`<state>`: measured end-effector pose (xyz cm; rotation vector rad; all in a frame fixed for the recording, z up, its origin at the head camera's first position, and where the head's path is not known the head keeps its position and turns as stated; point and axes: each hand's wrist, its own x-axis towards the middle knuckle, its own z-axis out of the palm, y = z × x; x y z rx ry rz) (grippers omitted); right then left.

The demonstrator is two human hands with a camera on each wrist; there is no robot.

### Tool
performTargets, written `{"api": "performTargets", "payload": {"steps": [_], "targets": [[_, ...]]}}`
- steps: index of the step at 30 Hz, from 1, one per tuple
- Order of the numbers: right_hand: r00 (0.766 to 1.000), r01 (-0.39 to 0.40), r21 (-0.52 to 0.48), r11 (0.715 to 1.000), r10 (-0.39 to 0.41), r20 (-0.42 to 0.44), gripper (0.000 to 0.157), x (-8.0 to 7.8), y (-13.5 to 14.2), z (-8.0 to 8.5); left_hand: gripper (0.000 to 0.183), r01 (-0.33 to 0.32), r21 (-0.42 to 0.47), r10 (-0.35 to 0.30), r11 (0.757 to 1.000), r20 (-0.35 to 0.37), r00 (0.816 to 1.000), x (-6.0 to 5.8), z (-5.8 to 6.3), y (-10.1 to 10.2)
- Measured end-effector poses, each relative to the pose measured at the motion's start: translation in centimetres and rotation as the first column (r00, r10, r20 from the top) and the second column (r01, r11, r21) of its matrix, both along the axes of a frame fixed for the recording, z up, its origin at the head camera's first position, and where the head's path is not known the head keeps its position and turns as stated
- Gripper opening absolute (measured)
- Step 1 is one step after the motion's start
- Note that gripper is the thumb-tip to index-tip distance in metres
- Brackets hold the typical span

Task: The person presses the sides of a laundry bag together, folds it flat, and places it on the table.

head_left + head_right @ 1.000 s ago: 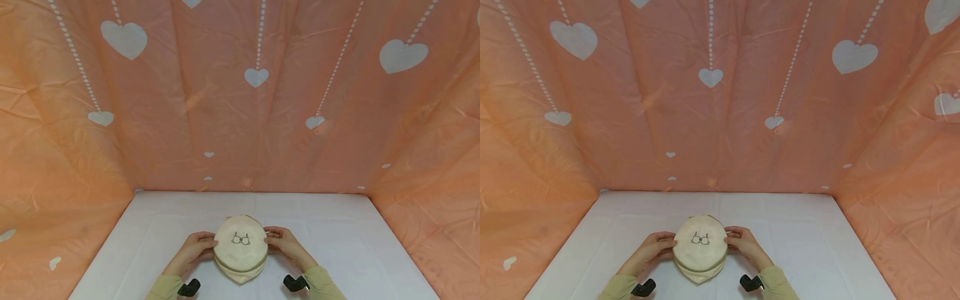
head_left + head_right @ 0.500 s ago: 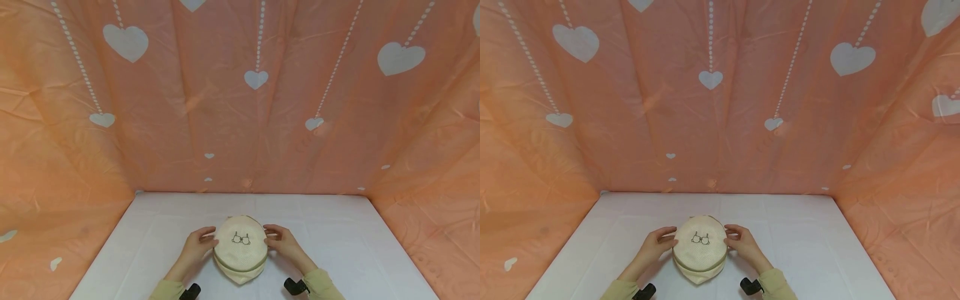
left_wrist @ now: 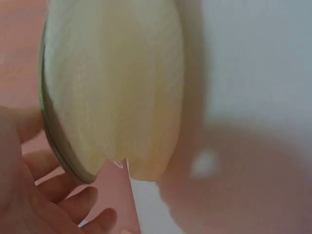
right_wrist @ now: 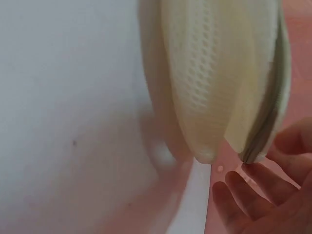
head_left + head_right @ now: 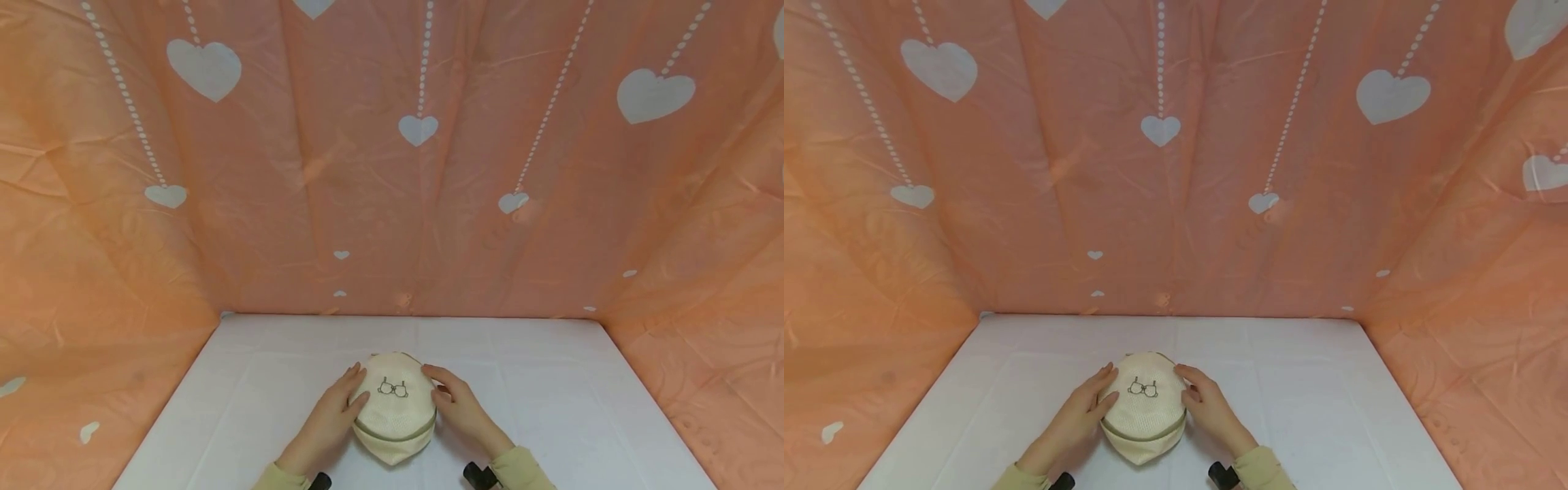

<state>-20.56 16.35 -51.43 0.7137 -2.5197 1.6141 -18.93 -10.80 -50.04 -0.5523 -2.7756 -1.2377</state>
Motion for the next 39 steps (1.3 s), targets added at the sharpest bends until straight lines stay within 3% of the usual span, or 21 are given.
{"api": "performTargets", "payload": {"steps": [5, 9, 13, 18, 23, 28, 34, 39], "targets": [[1.000, 0.007, 0.045, 0.999, -0.008, 0.011, 0.042, 0.1, -0.2, 0.0, 0.076, -0.001, -0.109, -0.001, 0.994, -0.020, 1.000, 0.8, 0.0, 0.6], [0.999, 0.033, 0.143, 0.989, -0.037, 0.025, 0.051, 0.1, -0.5, -0.2, 0.085, -0.018, -0.159, 0.012, 0.987, -0.044, 0.999, 1.0, -0.2, 0.9], [0.999, 0.044, 0.265, 0.963, -0.043, -0.007, 0.068, 0.2, -0.7, -0.4, 0.089, -0.025, -0.208, 0.008, 0.978, -0.082, 0.997, 1.0, -0.5, 1.1], [0.998, 0.039, 0.374, 0.927, -0.017, -0.061, 0.080, 0.7, -1.3, -0.7, 0.081, -0.016, -0.300, -0.042, 0.954, -0.185, 0.982, 0.9, -0.8, 1.3], [0.984, 0.044, 0.460, 0.887, 0.042, -0.174, 0.076, 1.2, -1.8, -0.6, 0.069, 0.016, -0.364, -0.118, 0.931, -0.259, 0.959, 1.1, -1.1, 1.7], [0.957, 0.031, 0.507, 0.861, 0.121, -0.264, 0.066, 1.6, -2.3, -0.5, 0.067, 0.021, -0.397, -0.152, 0.918, -0.303, 0.941, 1.2, -1.2, 2.1], [0.943, 0.011, 0.540, 0.841, 0.171, -0.286, 0.056, 1.9, -2.9, -0.7, 0.068, 0.020, -0.403, -0.163, 0.915, -0.325, 0.932, 1.5, -1.5, 2.5], [0.942, 0.013, 0.566, 0.825, 0.180, -0.284, 0.063, 1.9, -3.0, -0.9, 0.074, 0.014, -0.416, -0.158, 0.909, -0.316, 0.936, 1.4, -1.9, 2.6]]}}
